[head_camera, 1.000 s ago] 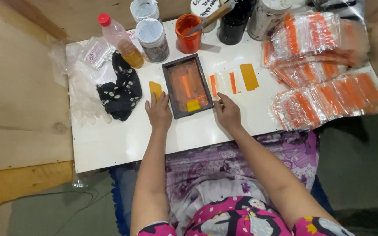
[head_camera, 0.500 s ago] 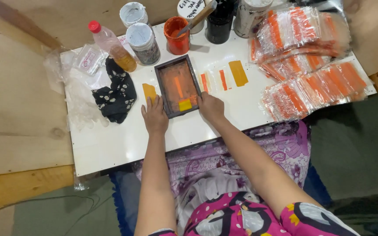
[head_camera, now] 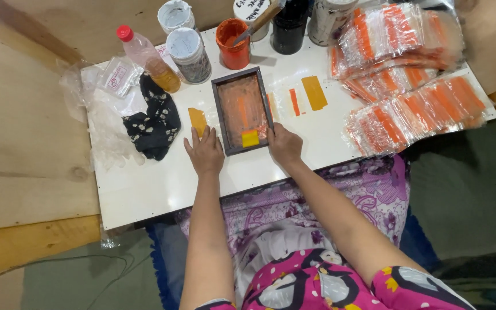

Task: Manually screen printing orange ink onto small material strips using a handheld screen and squeegee.

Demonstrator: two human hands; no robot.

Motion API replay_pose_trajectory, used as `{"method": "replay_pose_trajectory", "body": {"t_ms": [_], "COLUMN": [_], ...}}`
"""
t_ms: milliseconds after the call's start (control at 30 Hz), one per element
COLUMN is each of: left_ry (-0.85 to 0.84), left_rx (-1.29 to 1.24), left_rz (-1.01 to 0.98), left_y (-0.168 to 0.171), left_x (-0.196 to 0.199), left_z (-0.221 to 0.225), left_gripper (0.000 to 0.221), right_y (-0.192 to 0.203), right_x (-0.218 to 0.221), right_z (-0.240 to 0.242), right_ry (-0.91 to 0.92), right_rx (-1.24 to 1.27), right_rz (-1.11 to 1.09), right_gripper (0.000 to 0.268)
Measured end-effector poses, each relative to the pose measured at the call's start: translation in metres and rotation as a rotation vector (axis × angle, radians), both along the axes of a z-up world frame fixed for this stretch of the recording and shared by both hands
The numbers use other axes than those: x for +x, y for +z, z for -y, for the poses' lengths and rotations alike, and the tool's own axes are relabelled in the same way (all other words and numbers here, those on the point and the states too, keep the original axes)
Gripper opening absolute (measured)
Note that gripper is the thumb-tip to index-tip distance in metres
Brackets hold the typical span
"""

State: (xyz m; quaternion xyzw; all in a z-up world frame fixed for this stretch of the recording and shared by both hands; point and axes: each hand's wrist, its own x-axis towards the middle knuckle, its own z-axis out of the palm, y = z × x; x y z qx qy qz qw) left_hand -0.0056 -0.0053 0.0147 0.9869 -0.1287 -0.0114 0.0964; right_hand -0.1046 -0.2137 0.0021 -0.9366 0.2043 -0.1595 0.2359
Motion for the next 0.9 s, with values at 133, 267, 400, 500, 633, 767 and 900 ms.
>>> {"method": "replay_pose_trajectory", "body": {"t_ms": [133, 267, 400, 500, 633, 767, 900], "left_ry": [-0.008, 0.023, 0.024, 0.001, -0.028, 0.057, 0.128], "left_rx": [-0.007, -0.046, -0.111, -0.178, -0.170, -0.257, -0.295], "left_rz": [0.043, 0.061, 0.118, 0.136, 0.091, 0.008, -0.014], "left_y": [-0.010, -0.013, -0.020, -0.019, -0.020, -0.032, -0.045], "left_x": [-0.004, -0.013, -0.014, -0.017, -0.024, -0.026, -0.025], "left_z": [-0.004, -0.009, -0.014, -0.016, -0.012, -0.009, -0.008], "left_gripper": [0.039, 0.041, 0.049, 0.050, 0.048, 0.051, 0.050], "right_y": [0.001, -0.006, -0.011, -0.002, -0.004, 0.000, 0.009], "right_x": [-0.002, -0.002, -0.003, -0.003, -0.001, 0.000, 0.001], "right_z": [0.000, 0.001, 0.000, -0.002, -0.004, -0.011, -0.014], "right_ry": [0.005, 0.023, 0.031, 0.068, 0.085, 0.077, 0.100], "right_rx": [-0.021, -0.042, -0.091, -0.101, -0.072, -0.045, -0.027], "right_rz": [-0.015, -0.003, 0.040, 0.039, 0.010, 0.048, 0.030], "right_gripper": [0.029, 0.029, 0.028, 0.030, 0.032, 0.028, 0.027]}}
